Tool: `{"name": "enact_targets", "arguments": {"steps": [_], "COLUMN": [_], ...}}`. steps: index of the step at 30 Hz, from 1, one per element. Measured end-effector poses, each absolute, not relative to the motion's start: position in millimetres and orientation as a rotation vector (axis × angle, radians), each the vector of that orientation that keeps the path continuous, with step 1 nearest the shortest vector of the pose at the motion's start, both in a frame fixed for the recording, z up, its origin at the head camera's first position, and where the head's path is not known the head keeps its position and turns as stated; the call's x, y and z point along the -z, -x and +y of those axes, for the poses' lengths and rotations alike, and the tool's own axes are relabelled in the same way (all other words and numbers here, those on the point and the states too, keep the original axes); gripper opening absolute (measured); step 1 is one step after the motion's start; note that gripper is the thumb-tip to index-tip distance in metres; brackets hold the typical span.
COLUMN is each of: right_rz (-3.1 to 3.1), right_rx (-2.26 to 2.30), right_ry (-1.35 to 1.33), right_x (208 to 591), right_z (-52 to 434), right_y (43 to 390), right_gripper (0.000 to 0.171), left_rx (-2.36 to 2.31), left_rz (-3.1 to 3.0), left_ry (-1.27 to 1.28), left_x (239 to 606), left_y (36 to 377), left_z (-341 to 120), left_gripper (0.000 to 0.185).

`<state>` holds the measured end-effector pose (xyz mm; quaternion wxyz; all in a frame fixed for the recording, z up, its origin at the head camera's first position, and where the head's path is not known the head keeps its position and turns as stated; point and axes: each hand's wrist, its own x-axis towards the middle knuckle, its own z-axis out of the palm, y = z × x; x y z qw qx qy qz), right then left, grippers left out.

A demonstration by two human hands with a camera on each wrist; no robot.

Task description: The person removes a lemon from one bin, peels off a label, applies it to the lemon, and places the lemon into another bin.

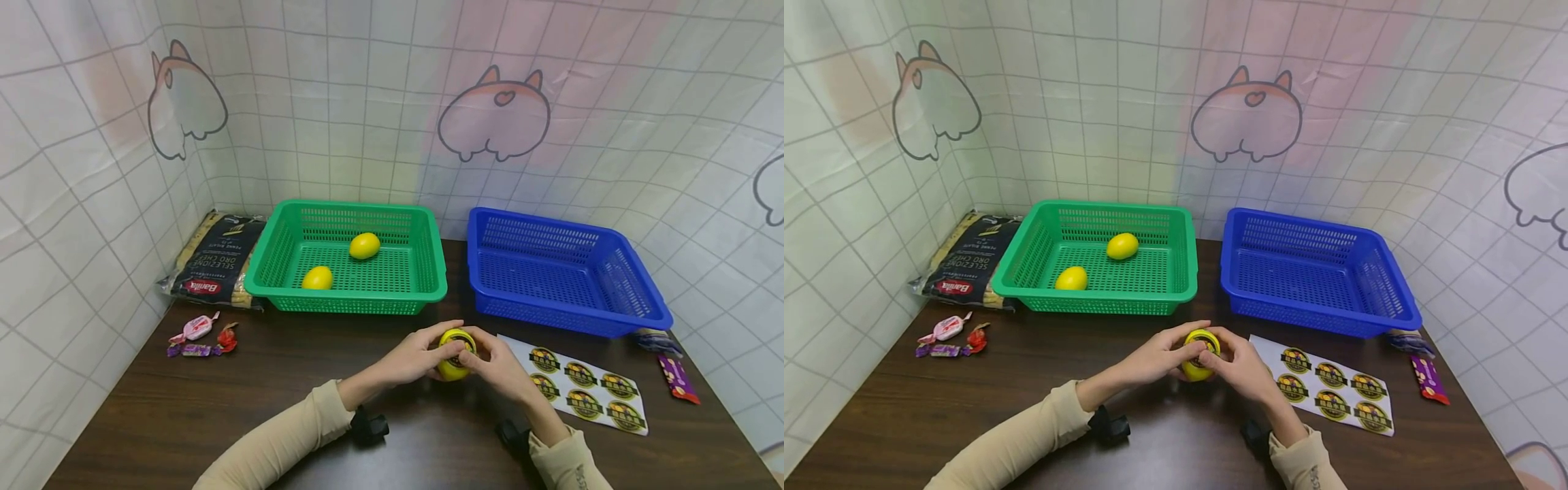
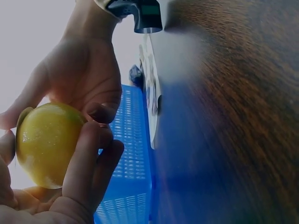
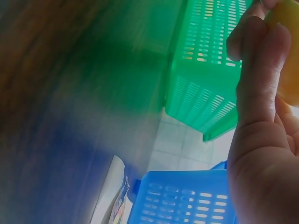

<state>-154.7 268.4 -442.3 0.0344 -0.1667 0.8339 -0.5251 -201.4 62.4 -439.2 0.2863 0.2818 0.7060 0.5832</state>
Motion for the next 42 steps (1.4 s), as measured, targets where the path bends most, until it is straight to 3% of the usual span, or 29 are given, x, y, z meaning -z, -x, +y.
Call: {"name": "enact_targets", "arguments": {"steps": [15, 33, 42], "right_rz": [2.458, 2.19, 2.083], "right_rx": [1.746, 1.917, 1.975], "right_ry": [0.535, 0.683, 0.713], "right_x": [446, 444, 442], "right_z": [272, 277, 280], "right_y": [154, 155, 157], "right_gripper": [0.041, 0.061, 0.042], "left_rx": [-1.569, -1.611, -1.61], "left_rz": [1.863, 1.83, 1.825], "left_ry": [-0.798, -0.85, -0.839], "left_x": [439, 431, 426], "left_y": [206, 207, 208], "left_z": [59, 56, 55], "left_gripper": [0.052, 0.053, 0.048]}}
